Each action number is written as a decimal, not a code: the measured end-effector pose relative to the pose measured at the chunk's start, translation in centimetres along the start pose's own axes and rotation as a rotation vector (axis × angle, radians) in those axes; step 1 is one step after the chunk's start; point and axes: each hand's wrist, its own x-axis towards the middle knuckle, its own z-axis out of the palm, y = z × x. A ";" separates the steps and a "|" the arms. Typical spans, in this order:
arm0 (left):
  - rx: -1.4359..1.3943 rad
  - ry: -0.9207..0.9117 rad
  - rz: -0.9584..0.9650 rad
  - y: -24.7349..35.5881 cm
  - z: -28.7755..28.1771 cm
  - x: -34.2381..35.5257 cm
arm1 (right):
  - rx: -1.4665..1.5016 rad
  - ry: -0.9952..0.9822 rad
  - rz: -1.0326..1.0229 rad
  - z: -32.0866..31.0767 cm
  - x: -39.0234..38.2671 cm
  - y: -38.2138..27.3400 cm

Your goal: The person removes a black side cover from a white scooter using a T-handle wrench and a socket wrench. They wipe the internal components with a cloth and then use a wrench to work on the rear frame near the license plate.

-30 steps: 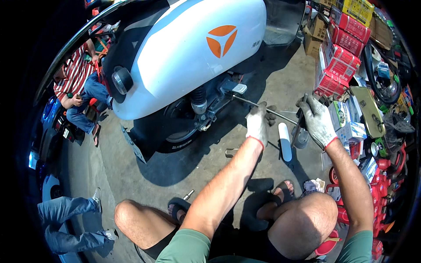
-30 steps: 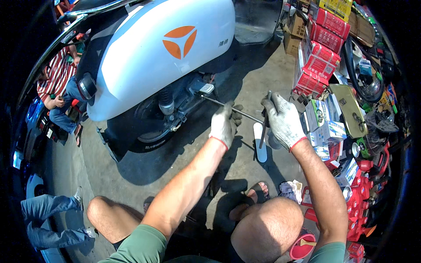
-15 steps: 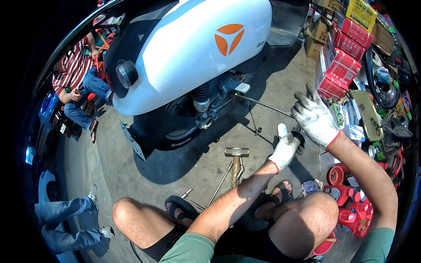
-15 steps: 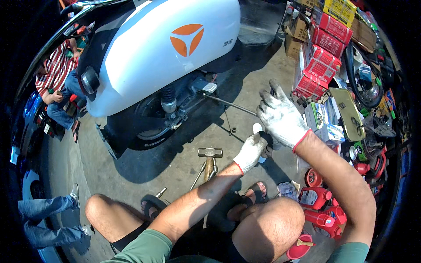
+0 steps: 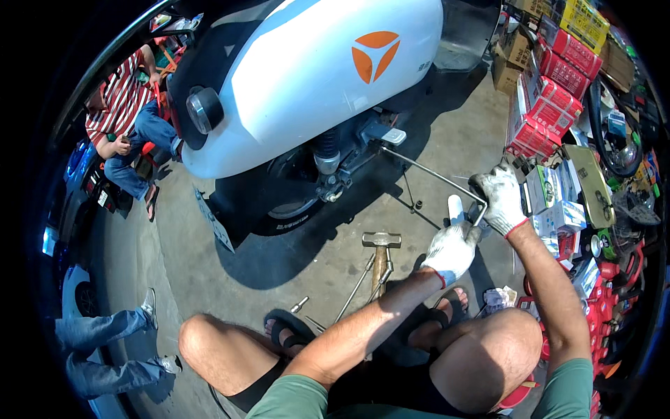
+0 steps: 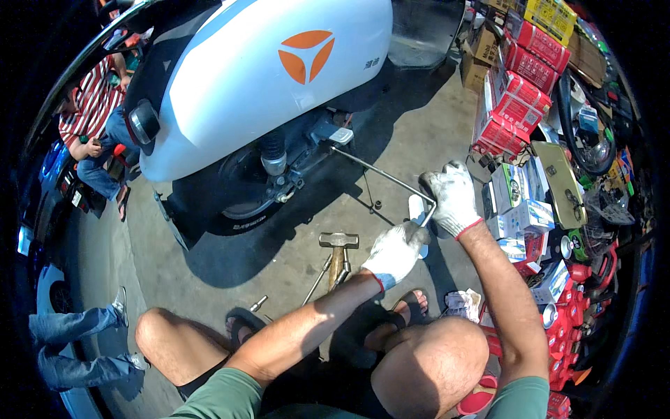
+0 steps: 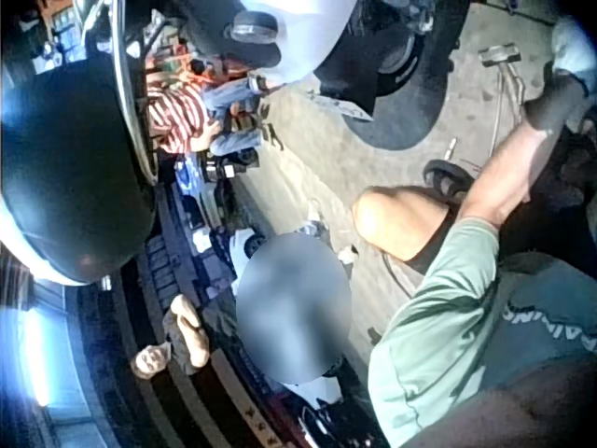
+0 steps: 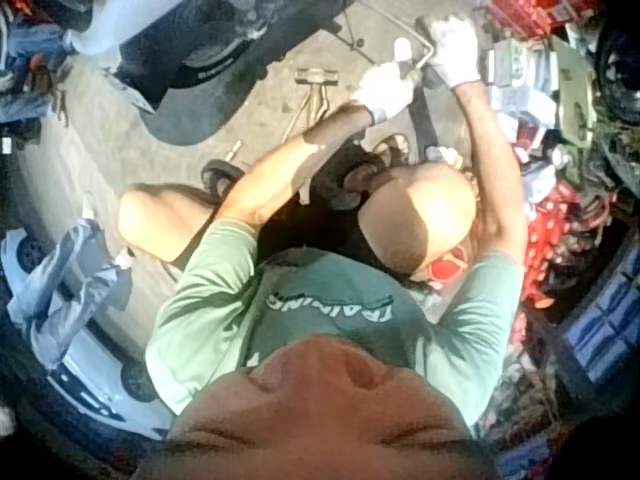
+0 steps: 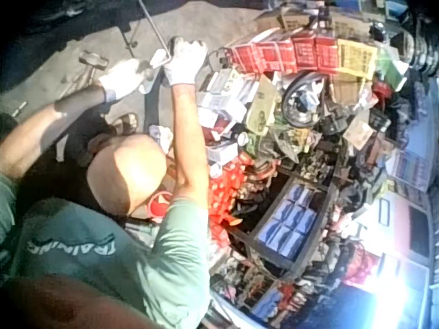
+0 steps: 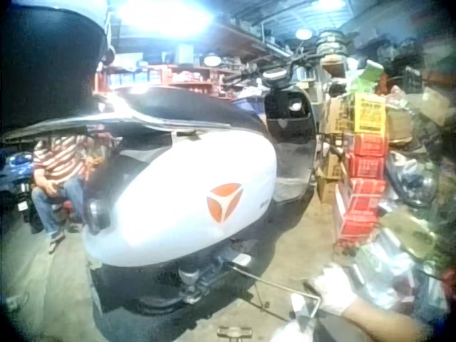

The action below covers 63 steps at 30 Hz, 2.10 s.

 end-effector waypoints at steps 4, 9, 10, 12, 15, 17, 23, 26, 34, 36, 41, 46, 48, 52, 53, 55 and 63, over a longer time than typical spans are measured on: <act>-0.010 0.182 0.008 -0.2 1.3 -0.7 | -0.048 -0.151 -0.059 -1.9 0.5 -2.3; -0.223 0.417 0.181 -0.6 3.1 -0.5 | -0.072 -0.106 -0.037 -1.5 0.6 -1.4; -0.197 0.435 0.231 -0.9 3.2 -0.2 | -0.060 -0.105 -0.015 -1.1 0.5 -1.7; -0.140 0.471 0.329 -1.7 3.0 0.7 | -0.072 -0.088 0.011 0.0 0.3 -2.1; 0.004 0.508 0.440 -1.8 3.4 1.7 | -0.063 -0.156 0.065 1.2 -0.6 -1.1; 0.098 0.545 0.515 -1.8 3.2 2.2 | 0.034 -0.055 0.080 1.1 -0.9 -1.6; 0.315 0.440 0.573 -0.7 1.1 3.0 | 0.210 0.105 0.211 3.0 -1.8 -1.6; 0.226 0.554 0.769 -0.2 0.1 3.4 | 0.240 0.170 0.203 3.8 -2.1 -1.5; -0.121 0.496 1.018 2.7 -0.9 4.4 | 0.369 0.145 0.325 5.7 -2.2 1.1; -0.242 0.455 1.033 3.2 -0.8 5.1 | 0.500 0.207 0.426 7.5 -2.5 1.6; -0.439 0.448 1.055 2.6 -0.2 6.1 | 0.761 0.341 0.586 8.1 -2.4 0.7; -0.558 0.415 1.032 2.6 0.0 6.7 | 0.789 0.393 0.560 6.5 -2.3 -1.1; -0.571 0.413 1.000 2.8 0.4 6.8 | 0.835 0.432 0.611 7.5 -2.9 -0.8; -0.494 0.408 0.962 2.3 0.4 6.7 | 0.939 0.485 0.648 7.7 -2.6 -1.5; -0.480 0.398 0.958 2.2 0.4 6.5 | 0.807 0.432 0.587 7.1 -2.4 -1.6; -0.459 0.504 0.908 2.0 0.8 5.5 | 0.383 0.285 0.408 5.5 -1.7 -1.4; -0.438 0.540 0.954 3.0 -0.1 6.1 | 0.427 0.329 0.486 7.0 -1.3 0.6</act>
